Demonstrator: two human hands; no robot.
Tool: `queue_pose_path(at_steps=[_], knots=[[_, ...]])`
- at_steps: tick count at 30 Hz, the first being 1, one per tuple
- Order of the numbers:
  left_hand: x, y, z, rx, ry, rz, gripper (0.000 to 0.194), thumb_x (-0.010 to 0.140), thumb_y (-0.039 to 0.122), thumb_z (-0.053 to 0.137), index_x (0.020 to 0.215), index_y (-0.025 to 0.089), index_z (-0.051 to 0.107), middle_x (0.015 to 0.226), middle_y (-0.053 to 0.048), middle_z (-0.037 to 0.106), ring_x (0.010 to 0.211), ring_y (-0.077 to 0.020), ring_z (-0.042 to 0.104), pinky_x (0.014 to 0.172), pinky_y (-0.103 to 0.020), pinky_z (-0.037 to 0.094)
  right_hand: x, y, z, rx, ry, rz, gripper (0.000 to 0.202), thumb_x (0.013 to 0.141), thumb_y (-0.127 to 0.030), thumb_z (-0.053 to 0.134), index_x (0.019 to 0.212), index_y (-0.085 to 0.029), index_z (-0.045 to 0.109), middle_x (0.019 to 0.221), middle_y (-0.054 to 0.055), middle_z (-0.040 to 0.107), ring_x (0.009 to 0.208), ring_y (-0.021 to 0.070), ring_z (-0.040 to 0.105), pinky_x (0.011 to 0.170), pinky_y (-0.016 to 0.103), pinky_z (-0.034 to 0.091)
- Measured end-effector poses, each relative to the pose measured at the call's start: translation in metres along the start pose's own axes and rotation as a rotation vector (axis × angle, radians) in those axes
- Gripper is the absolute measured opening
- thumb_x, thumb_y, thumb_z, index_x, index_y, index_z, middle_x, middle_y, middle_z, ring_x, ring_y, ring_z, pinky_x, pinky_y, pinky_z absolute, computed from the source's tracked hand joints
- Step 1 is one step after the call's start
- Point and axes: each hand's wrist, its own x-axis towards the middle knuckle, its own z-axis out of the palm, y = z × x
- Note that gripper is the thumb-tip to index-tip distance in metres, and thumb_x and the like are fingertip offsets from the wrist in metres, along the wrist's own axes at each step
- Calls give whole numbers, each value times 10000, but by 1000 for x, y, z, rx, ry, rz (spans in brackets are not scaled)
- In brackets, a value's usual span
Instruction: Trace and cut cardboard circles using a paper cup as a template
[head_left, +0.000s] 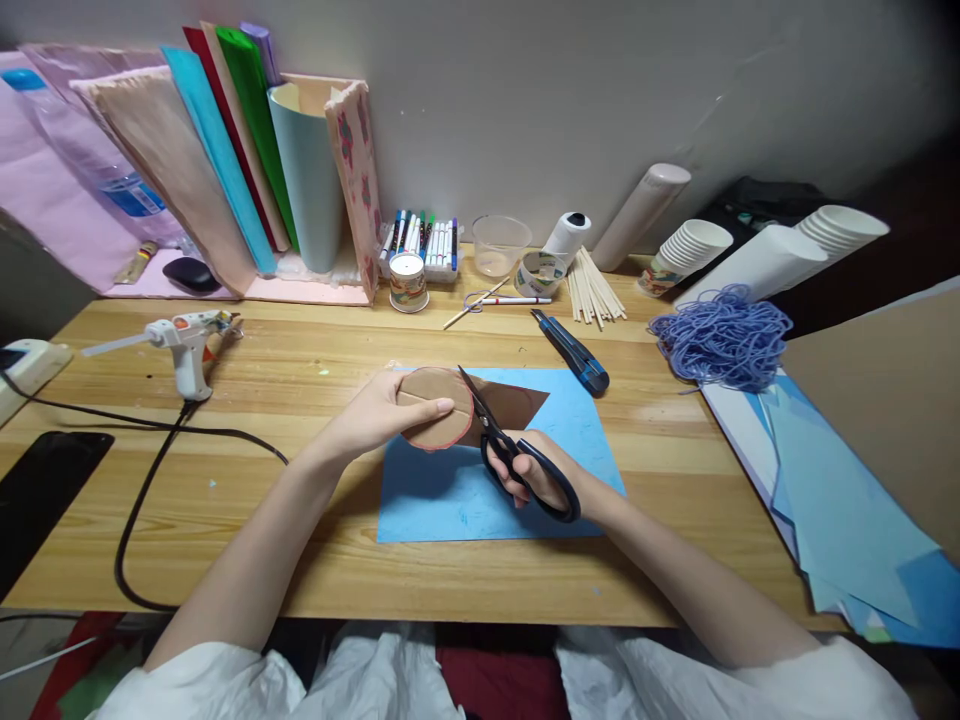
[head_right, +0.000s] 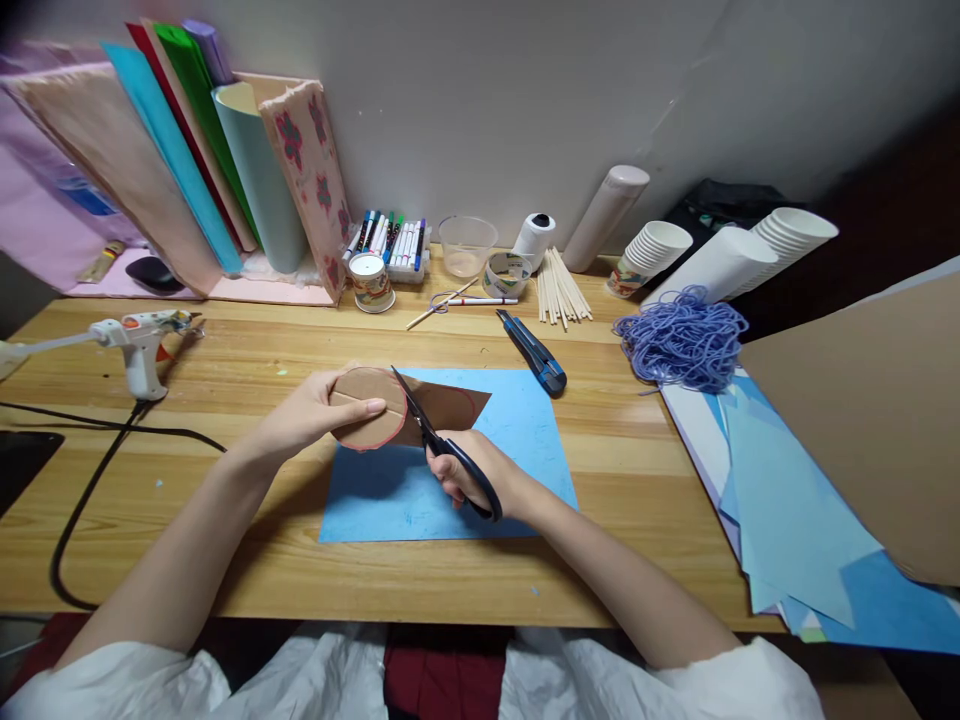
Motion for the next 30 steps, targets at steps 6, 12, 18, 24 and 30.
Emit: queue_pose_path(at_steps=[6, 12, 18, 24, 30], knots=[[2, -1, 5, -91, 129, 20, 418, 739, 437, 688, 1040, 148, 667, 964, -61, 711, 844, -191, 648, 699, -239, 494, -4, -10, -7, -47, -81, -38, 739, 594, -900, 368, 701, -173, 447, 490, -58, 395, 417, 74, 368, 421, 221, 412], [1, 0, 16, 26, 113, 72, 373, 782, 453, 631, 1009, 159, 667, 948, -48, 704, 837, -184, 639, 702, -243, 487, -6, -5, -4, 7, -131, -112, 793, 654, -888, 213, 826, -161, 480, 581, -26, 453, 517, 113, 469, 527, 249, 443], [0, 2, 11, 71, 89, 66, 380, 778, 471, 627, 975, 149, 670, 899, -45, 698, 805, -179, 628, 682, -237, 475, -4, -7, 2, -24, -43, -67, 732, 646, -883, 330, 729, -169, 466, 508, -40, 434, 441, 94, 422, 456, 234, 426], [-1, 3, 3, -11, 73, 0, 418, 727, 484, 680, 942, 126, 676, 855, -52, 695, 748, -173, 624, 629, -222, 461, -5, -13, -7, -86, -30, 7, 713, 559, -888, 431, 668, -184, 424, 460, -68, 387, 377, 74, 372, 391, 224, 403], [-3, 3, 4, 56, 44, 41, 371, 754, 470, 663, 931, 145, 687, 845, -35, 696, 752, -153, 612, 635, -202, 463, -8, -17, -6, -103, -158, -128, 746, 673, -877, 269, 763, -163, 466, 548, -29, 452, 487, 104, 455, 491, 240, 432]])
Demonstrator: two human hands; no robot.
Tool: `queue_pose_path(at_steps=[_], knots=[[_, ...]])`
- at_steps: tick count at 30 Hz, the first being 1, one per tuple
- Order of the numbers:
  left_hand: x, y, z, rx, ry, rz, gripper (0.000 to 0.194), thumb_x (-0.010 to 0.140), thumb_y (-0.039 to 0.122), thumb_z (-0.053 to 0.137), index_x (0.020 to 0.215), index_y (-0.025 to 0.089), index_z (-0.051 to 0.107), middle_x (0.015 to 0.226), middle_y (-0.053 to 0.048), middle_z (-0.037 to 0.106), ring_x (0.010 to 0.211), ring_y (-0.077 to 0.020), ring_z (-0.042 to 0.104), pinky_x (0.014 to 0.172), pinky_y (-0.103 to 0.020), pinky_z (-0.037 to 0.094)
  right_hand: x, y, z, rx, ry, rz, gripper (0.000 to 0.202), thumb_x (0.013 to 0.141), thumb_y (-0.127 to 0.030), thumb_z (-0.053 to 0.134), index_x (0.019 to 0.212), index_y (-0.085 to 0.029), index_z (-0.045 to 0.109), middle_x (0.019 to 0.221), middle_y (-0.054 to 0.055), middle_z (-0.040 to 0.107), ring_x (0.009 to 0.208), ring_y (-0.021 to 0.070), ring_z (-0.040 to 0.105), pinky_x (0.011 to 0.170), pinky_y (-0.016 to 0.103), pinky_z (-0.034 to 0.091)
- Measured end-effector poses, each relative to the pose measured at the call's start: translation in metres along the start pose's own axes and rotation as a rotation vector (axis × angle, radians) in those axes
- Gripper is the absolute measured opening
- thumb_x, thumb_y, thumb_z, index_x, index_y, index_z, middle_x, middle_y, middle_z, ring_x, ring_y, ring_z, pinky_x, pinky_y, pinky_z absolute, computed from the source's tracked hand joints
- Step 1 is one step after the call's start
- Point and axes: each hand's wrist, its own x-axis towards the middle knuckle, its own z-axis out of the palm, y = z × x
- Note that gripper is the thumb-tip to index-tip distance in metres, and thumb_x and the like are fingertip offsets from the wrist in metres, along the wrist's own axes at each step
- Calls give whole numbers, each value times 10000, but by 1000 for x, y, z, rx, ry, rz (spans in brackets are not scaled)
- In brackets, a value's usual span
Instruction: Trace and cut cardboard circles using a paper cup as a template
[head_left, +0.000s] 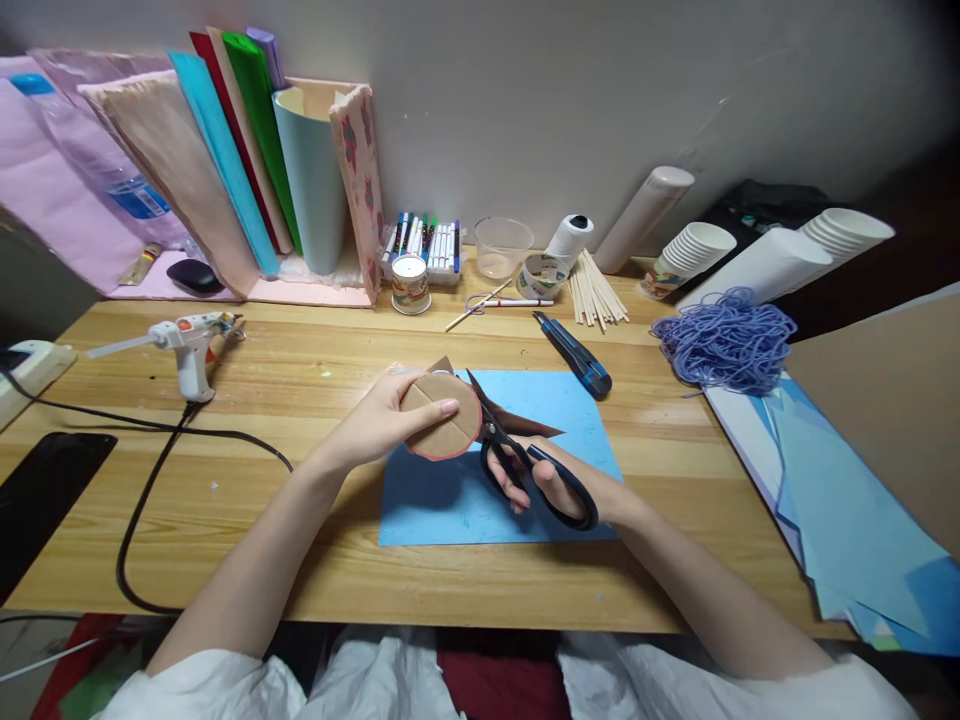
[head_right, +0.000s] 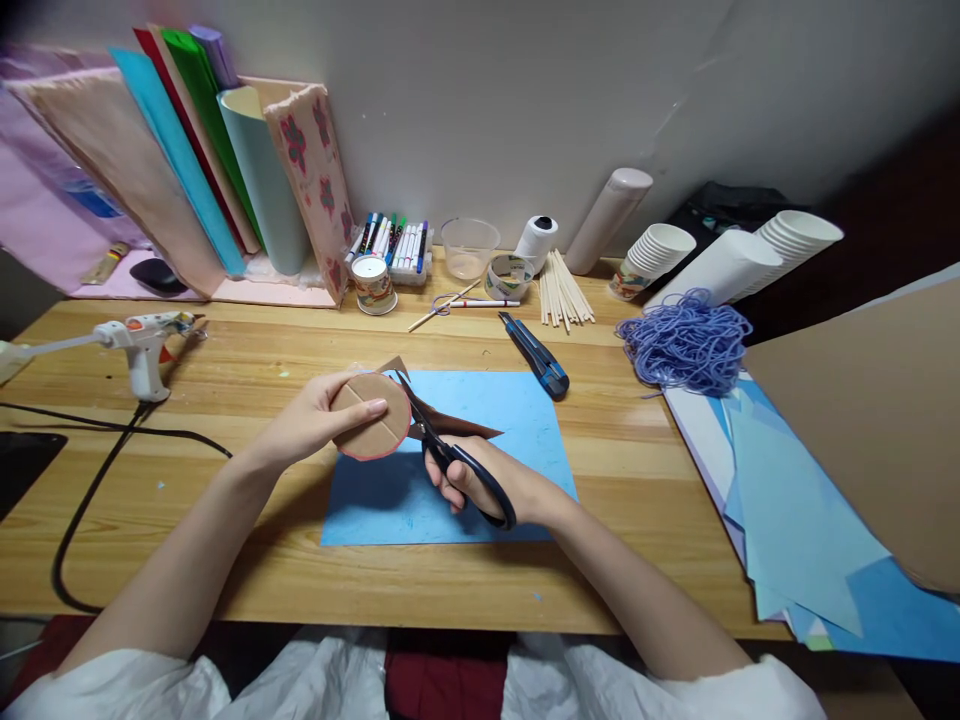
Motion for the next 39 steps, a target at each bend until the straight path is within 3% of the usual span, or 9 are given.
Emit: queue_pose_path(at_steps=[5, 13, 18, 22, 24, 26, 28, 31, 39], knots=[[-1, 2, -1, 59, -38, 48, 344, 769, 462, 648, 928, 161, 698, 836, -27, 700, 755, -157, 614, 628, -201, 468, 1, 0, 5, -1, 57, 22, 728, 659, -877, 304, 723, -167, 454, 512, -38, 436, 444, 97, 429, 452, 231, 409], [-3, 3, -7, -26, 28, -7, 349, 715, 453, 698, 904, 159, 707, 840, -44, 714, 750, -189, 642, 620, -227, 477, -2, 1, -6, -152, 141, 117, 627, 658, -807, 459, 642, -182, 416, 446, -55, 431, 387, 89, 437, 387, 196, 329], [6, -5, 1, -332, 212, -50, 455, 716, 486, 689, 1010, 140, 675, 962, -82, 712, 826, -196, 650, 664, -232, 496, 4, 13, -2, -5, 292, 48, 680, 660, -855, 381, 711, -180, 449, 471, -54, 440, 379, 86, 420, 383, 202, 351], [14, -17, 19, -508, 319, -94, 476, 670, 453, 736, 981, 102, 658, 960, -104, 702, 838, -193, 646, 697, -247, 507, 12, 22, 9, 255, 252, -4, 749, 658, -892, 254, 793, -184, 457, 499, -55, 447, 425, 103, 467, 459, 237, 433], [13, -21, 30, -519, 317, -91, 459, 681, 428, 736, 994, 105, 641, 987, -100, 691, 862, -188, 639, 734, -258, 505, 16, 24, 15, 299, 271, -10, 685, 738, -831, 300, 815, -174, 479, 526, -47, 469, 472, 114, 512, 532, 263, 469], [11, -23, 40, -456, 300, -69, 445, 706, 410, 722, 1026, 115, 624, 1008, -92, 680, 892, -184, 627, 770, -267, 495, 19, 25, 19, 232, 373, -4, 522, 821, -684, 442, 811, -166, 500, 549, -38, 494, 514, 118, 541, 576, 266, 478], [8, -22, 48, -394, 270, -62, 450, 723, 409, 708, 1054, 120, 612, 1013, -89, 676, 919, -188, 618, 798, -278, 488, 22, 26, 20, 151, 489, -3, 386, 833, -544, 558, 803, -162, 514, 565, -32, 519, 538, 122, 553, 591, 266, 479], [4, -19, 54, -398, 241, -84, 468, 713, 430, 713, 1055, 125, 615, 1019, -87, 678, 933, -196, 618, 817, -287, 485, 25, 28, 16, 150, 593, -10, 348, 793, -489, 629, 824, -159, 523, 565, -29, 543, 524, 126, 552, 576, 275, 484], [7, -25, 49, -649, 64, -232, 499, 745, 567, 636, 1000, 139, 668, 904, -83, 710, 775, -166, 649, 648, -228, 500, 23, 22, 11, 277, 574, -65, 337, 705, -436, 723, 785, -164, 540, 587, -45, 535, 471, 98, 528, 511, 270, 518]])
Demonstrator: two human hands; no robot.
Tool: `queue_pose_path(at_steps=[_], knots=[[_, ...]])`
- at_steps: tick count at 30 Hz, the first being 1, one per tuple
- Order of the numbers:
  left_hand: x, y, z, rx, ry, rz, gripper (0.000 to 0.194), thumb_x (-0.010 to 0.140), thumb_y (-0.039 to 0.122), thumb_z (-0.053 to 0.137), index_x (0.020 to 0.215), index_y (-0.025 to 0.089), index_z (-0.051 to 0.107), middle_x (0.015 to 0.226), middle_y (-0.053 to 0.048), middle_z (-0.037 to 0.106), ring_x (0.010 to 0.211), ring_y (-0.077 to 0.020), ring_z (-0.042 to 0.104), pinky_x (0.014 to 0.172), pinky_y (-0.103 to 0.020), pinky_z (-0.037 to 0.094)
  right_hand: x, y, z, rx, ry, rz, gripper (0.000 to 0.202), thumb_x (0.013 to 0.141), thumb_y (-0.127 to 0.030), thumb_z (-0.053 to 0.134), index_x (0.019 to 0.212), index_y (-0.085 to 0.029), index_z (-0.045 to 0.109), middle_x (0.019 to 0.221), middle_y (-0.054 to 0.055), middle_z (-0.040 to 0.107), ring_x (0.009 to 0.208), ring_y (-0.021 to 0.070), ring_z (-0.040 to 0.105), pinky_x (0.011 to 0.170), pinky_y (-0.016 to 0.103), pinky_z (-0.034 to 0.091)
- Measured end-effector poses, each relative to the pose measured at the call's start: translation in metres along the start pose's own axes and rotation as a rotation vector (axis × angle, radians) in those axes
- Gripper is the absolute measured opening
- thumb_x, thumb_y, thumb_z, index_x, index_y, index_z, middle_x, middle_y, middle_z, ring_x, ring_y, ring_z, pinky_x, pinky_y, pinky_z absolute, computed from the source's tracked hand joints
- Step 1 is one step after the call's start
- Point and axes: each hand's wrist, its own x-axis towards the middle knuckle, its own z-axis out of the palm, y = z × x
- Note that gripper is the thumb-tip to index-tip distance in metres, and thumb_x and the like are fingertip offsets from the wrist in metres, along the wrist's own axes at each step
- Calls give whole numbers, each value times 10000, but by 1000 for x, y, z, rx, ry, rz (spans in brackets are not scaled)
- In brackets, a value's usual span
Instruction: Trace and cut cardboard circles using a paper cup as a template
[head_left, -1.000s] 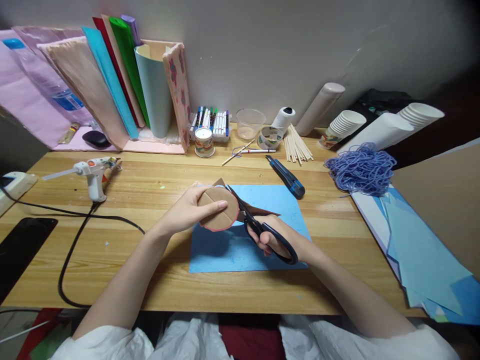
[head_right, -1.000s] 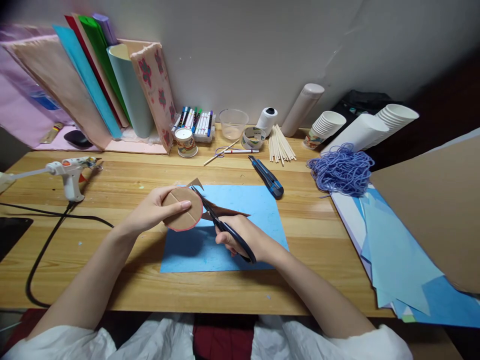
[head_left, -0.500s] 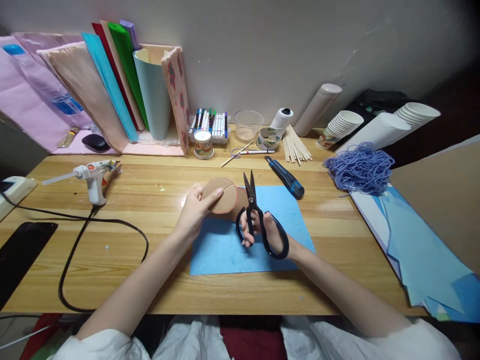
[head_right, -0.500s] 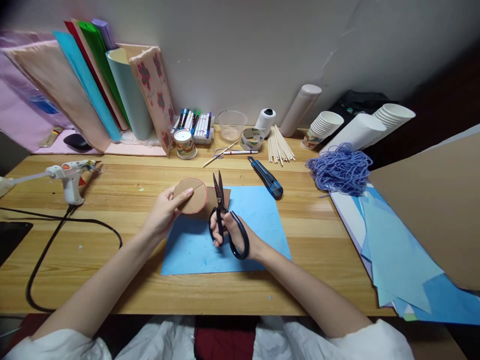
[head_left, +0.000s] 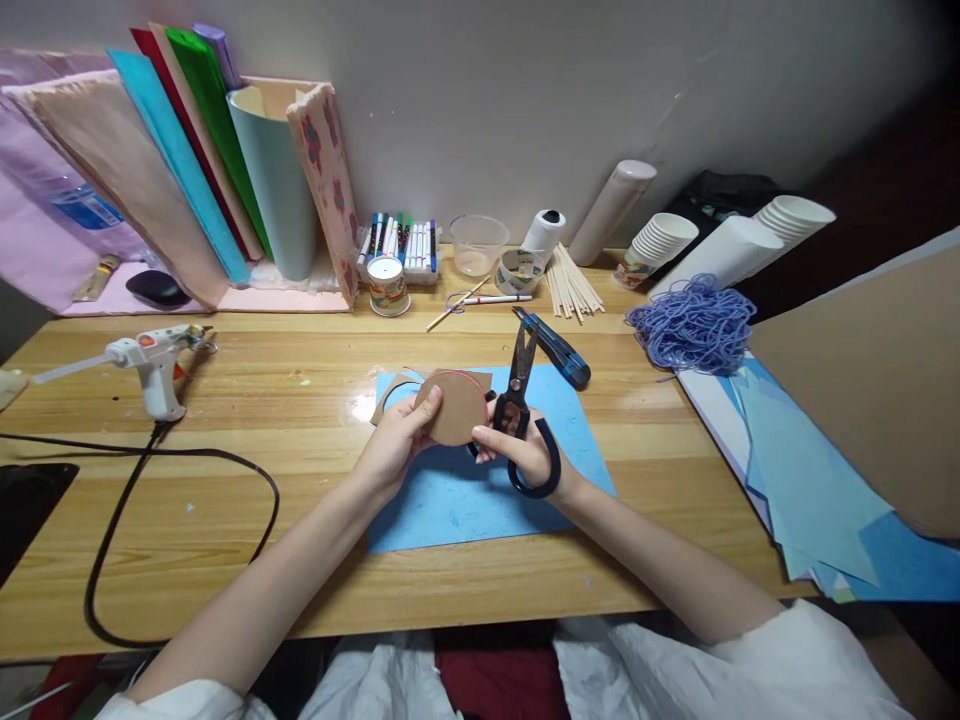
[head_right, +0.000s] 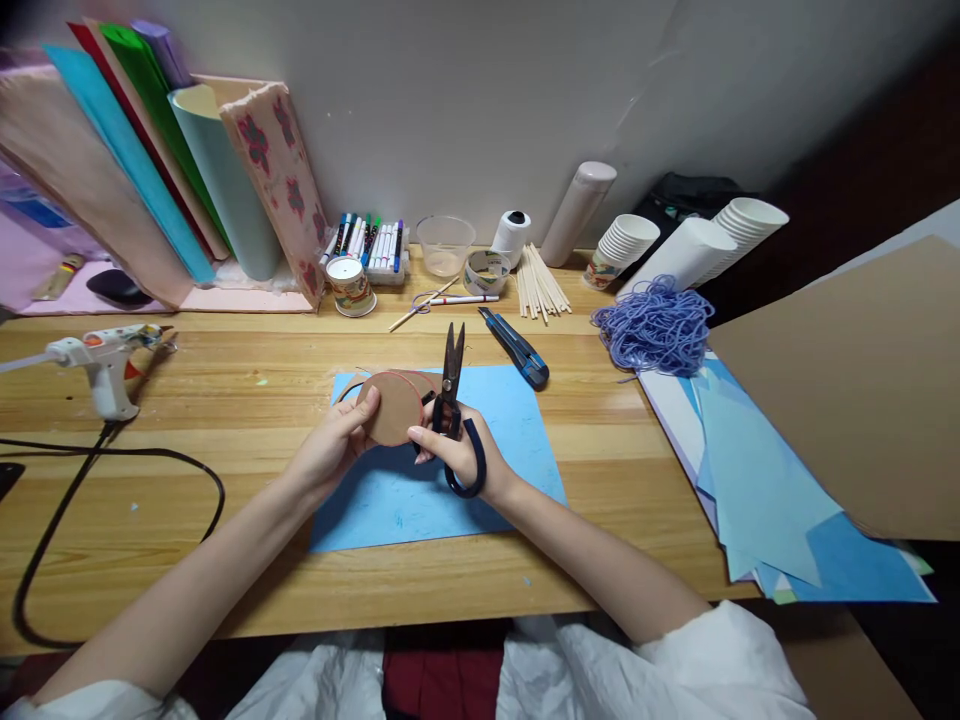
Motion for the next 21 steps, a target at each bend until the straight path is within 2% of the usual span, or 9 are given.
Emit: queue_pose_path(at_steps=[4, 7, 9, 11, 14, 17, 21], knots=[[0, 1, -4, 10, -65, -72, 468, 731, 521, 671, 999, 138, 678, 903, -89, 710, 730, -153, 643, 628, -220, 494, -2, -9, -5, -37, -84, 10, 329, 727, -440, 705, 778, -166, 531, 581, -48, 509, 481, 99, 526, 511, 266, 523], [-2, 5, -3, 172, -95, -17, 431, 684, 424, 742, 997, 136, 670, 930, -80, 703, 786, -164, 639, 706, -244, 495, 2, -14, -13, -67, -182, 54, 365, 726, -478, 700, 753, -169, 507, 538, -59, 481, 478, 99, 504, 509, 262, 518], [-3, 7, 0, 298, -24, 81, 414, 673, 392, 752, 976, 125, 659, 941, -79, 695, 835, -177, 631, 758, -263, 487, 3, -13, -16, -103, -226, 73, 410, 779, -553, 614, 717, -167, 491, 526, -51, 469, 484, 103, 505, 528, 264, 515], [-3, 7, 1, 373, 69, 188, 396, 704, 400, 720, 977, 124, 638, 953, -76, 682, 872, -188, 621, 785, -277, 483, 1, -8, -17, -131, -295, 101, 513, 853, -642, 425, 677, -163, 475, 548, -24, 474, 523, 112, 534, 579, 276, 519], [-4, 7, 0, 393, 136, 292, 379, 756, 413, 666, 1008, 135, 610, 961, -67, 656, 889, -191, 612, 786, -278, 488, -5, 0, -14, -121, -437, 174, 646, 857, -726, 219, 779, -150, 499, 638, 2, 497, 599, 129, 569, 647, 302, 524], [-6, 10, -2, 377, 143, 319, 381, 757, 414, 664, 1020, 146, 597, 946, -56, 639, 859, -184, 612, 733, -262, 507, -11, 2, -11, -78, -500, 192, 717, 793, -798, 199, 928, -156, 487, 669, -18, 463, 578, 122, 540, 642, 315, 527], [-9, 16, -3, 339, 164, 301, 363, 728, 419, 681, 966, 161, 587, 911, -47, 622, 802, -186, 605, 575, -242, 532, -12, -7, -11, -111, -510, 173, 772, 729, -854, 196, 898, -159, 486, 623, -32, 431, 537, 118, 508, 603, 304, 511]])
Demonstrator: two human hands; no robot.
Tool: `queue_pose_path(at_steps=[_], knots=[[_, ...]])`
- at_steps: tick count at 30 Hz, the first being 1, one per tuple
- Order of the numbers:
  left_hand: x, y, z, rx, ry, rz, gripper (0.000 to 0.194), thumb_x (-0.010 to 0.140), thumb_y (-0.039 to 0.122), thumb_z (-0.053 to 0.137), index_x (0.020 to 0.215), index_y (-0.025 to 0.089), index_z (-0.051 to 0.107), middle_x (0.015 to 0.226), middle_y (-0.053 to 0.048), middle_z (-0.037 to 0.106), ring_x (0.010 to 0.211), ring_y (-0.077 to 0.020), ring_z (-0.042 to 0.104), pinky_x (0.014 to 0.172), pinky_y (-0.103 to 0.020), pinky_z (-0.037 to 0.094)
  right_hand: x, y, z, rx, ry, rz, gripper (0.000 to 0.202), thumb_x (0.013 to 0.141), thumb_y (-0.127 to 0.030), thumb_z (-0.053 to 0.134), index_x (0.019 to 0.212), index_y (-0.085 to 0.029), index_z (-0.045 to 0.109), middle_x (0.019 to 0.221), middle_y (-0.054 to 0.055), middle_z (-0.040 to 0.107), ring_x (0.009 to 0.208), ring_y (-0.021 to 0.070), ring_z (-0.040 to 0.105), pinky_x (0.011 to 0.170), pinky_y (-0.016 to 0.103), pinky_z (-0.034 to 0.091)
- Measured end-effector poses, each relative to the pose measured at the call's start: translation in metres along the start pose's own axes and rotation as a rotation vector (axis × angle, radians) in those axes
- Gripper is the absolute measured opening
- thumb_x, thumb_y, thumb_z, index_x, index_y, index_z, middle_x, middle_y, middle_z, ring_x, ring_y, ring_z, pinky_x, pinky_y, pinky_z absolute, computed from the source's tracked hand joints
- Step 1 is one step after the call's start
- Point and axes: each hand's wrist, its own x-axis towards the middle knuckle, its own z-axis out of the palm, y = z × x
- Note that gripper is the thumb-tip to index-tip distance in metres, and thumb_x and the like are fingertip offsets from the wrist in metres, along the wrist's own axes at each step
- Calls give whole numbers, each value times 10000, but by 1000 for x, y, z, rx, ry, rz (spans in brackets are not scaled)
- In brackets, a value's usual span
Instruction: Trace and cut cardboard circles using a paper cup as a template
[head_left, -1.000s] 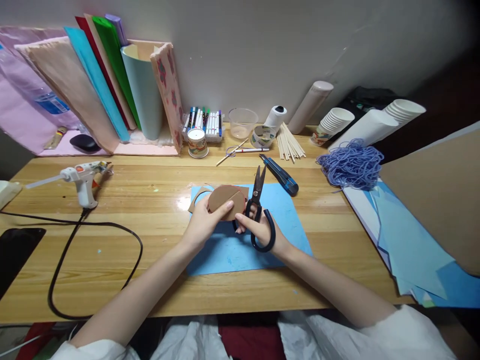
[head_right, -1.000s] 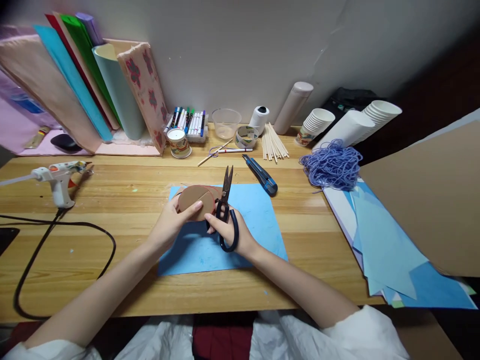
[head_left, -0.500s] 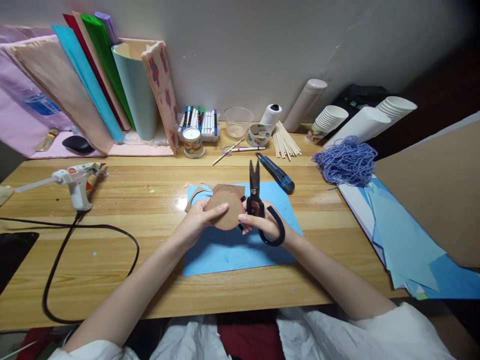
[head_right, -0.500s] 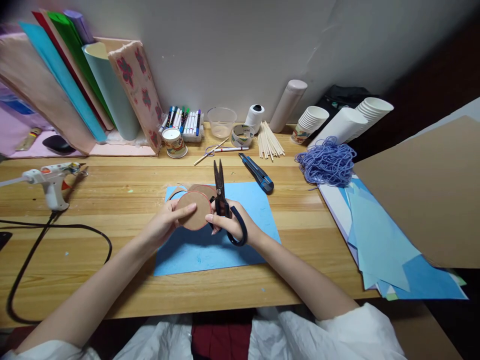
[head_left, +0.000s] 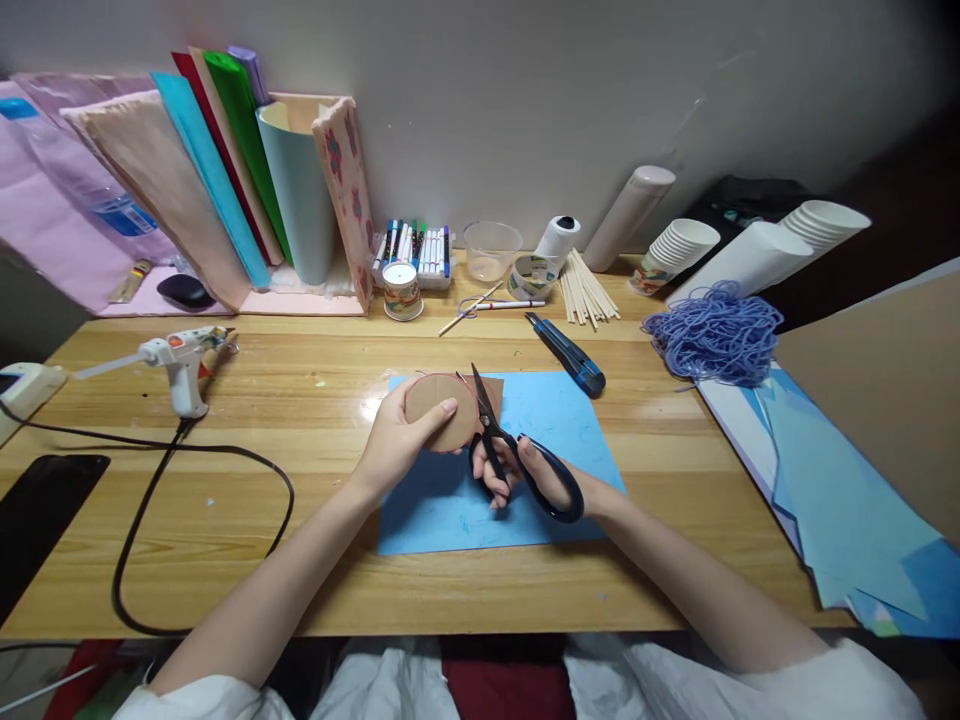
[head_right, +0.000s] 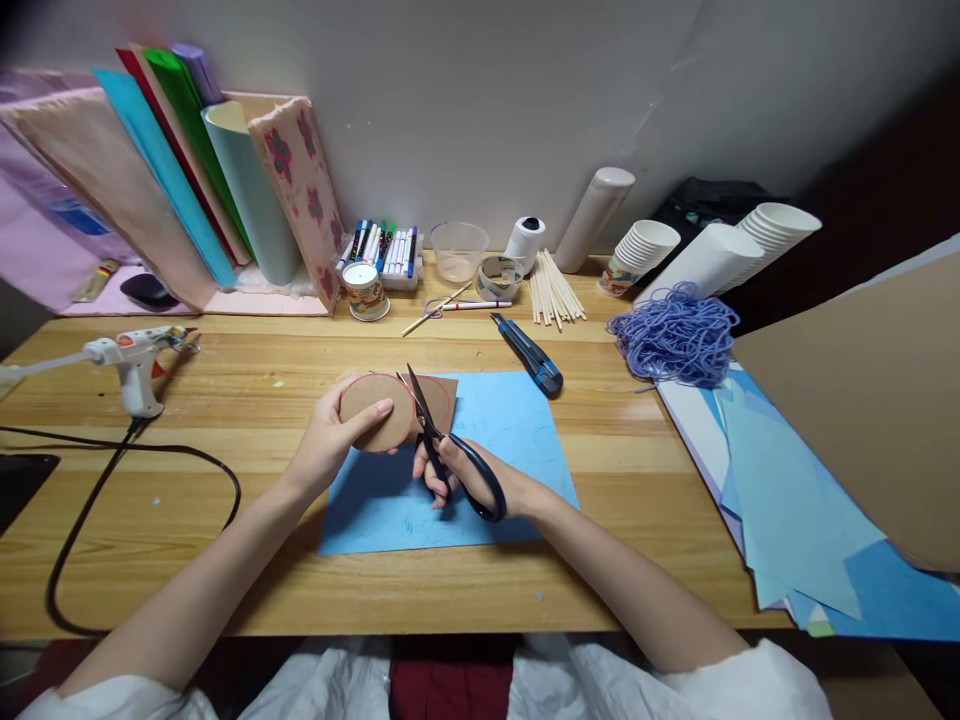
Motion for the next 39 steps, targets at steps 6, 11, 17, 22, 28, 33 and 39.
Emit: queue_pose_path(at_steps=[6, 11, 17, 22, 28, 33, 39], knots=[[-1, 3, 0, -28, -19, -25, 367, 712, 412, 691, 950, 162, 566, 897, -49, 592, 791, -202, 604, 460, -240, 546, -1, -6, -1, -59, 4, 30, 819, 697, -879, 176, 846, -145, 506, 582, -28, 437, 487, 109, 489, 506, 257, 459], [0, -1, 0, 8, -15, 6, 369, 725, 419, 679, 973, 163, 583, 974, -72, 580, 881, -226, 585, 469, -236, 552, -2, -1, 0, -71, 44, 50, 799, 679, -886, 209, 793, -150, 497, 543, -48, 402, 445, 92, 451, 468, 239, 455], [1, -3, 0, -64, -26, -71, 389, 699, 418, 711, 973, 173, 583, 909, -59, 609, 745, -201, 608, 464, -263, 554, -2, -4, 2, -175, 134, 69, 754, 662, -893, 266, 694, -164, 457, 516, -44, 401, 417, 81, 418, 411, 217, 419], [5, -4, -3, -119, -39, -83, 424, 663, 417, 741, 974, 160, 610, 902, -61, 633, 716, -199, 619, 428, -238, 519, 0, -5, -2, -183, 178, 69, 707, 649, -885, 346, 661, -182, 415, 490, -60, 376, 378, 68, 366, 344, 207, 392], [13, -10, -8, -163, -12, -68, 389, 657, 376, 765, 946, 140, 657, 893, -47, 675, 795, -162, 615, 684, -225, 509, -1, -4, -8, -190, 279, 82, 689, 627, -874, 413, 653, -186, 412, 476, -61, 404, 340, 70, 396, 315, 193, 359], [11, -9, -9, -75, 26, -32, 410, 662, 396, 757, 970, 143, 661, 941, -52, 689, 868, -193, 615, 746, -247, 483, -1, -5, -8, -131, 162, 26, 782, 624, -914, 242, 730, -170, 461, 481, -54, 417, 369, 85, 429, 372, 210, 405], [9, -8, -9, -60, -46, -69, 403, 678, 397, 738, 980, 141, 659, 942, -50, 684, 875, -188, 600, 751, -244, 464, -4, 1, -7, -20, -7, 36, 837, 595, -917, 185, 837, -166, 463, 583, -46, 423, 477, 98, 458, 513, 265, 485]])
